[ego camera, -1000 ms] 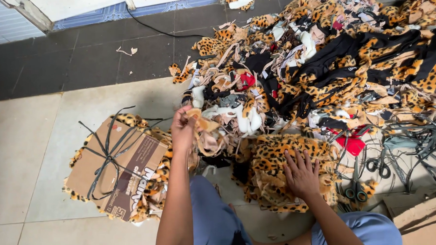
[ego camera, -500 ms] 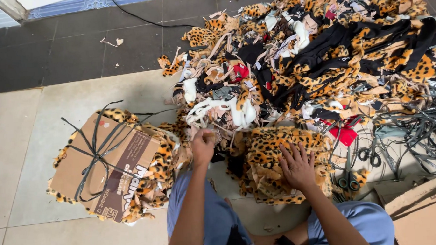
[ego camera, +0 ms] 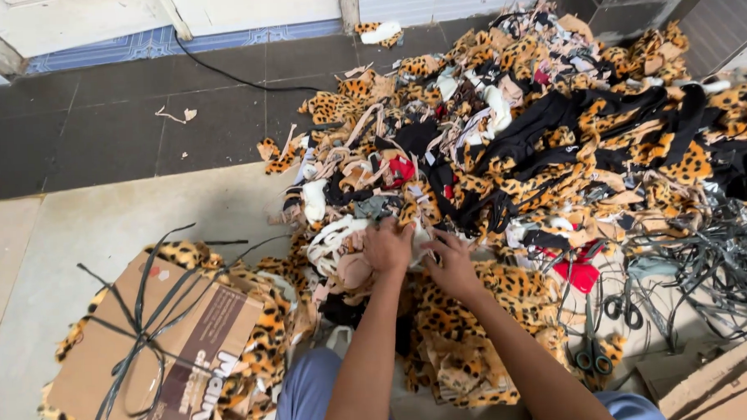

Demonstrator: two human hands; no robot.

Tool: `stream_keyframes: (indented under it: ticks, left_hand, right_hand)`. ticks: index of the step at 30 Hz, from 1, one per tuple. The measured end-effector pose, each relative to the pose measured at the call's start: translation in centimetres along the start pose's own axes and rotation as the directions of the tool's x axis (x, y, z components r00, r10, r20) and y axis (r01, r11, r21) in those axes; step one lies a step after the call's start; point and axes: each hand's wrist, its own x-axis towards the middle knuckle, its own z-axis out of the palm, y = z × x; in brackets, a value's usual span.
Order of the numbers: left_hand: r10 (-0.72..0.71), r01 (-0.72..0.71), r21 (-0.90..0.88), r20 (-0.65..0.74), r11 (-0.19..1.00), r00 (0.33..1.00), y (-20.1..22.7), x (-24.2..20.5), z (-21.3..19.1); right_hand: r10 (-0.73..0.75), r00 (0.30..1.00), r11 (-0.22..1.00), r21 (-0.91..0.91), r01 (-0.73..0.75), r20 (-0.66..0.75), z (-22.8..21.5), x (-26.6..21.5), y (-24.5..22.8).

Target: Sorting and trimming leopard-print fabric scraps and stacking them on cardboard

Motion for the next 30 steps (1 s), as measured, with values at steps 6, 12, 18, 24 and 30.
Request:
stream_keyframes:
  ticks: [6, 12, 18, 24, 30]
  left_hand:
    - [-0.017, 0.088, -0.151, 0.418, 0.985, 0.908, 0.1, 1.2, -6.7]
    - [0.276, -0.056, -0.382, 0.549, 0.922, 0.789, 0.9, 2.1, -15.5]
    - [0.228, 0.142, -0.592, 0.506, 0.794, 0.832, 3.6, -0.1, -18.9]
    - [0.122, 0.306, -0.662, 0.518, 0.684, 0.847, 3.6, -2.3, -16.3]
    - [0.158, 0.326, -0.683, 0.544, 0.653, 0.824, 4.2, -5.8, -16.1]
  right_hand:
    - [0.286, 0.929, 0.828, 0.428, -0.362, 0.234, -4.0, 5.4, -7.0]
    - [0.019, 0.862, 0.747, 0.566, -0.349, 0.506, -5.9, 7.9, -10.5]
    - [0.129, 0.834, 0.351, 0.762, -0.544, 0.537, -3.2, 4.8, -9.4]
    - [0.080, 0.854, 0.193, 0.832, -0.520, 0.515, -4.8, 0.9, -10.1]
    - [-0.017, 0.898, 0.335, 0.848, -0.410, 0.440, -5.7, -1.0, -9.1]
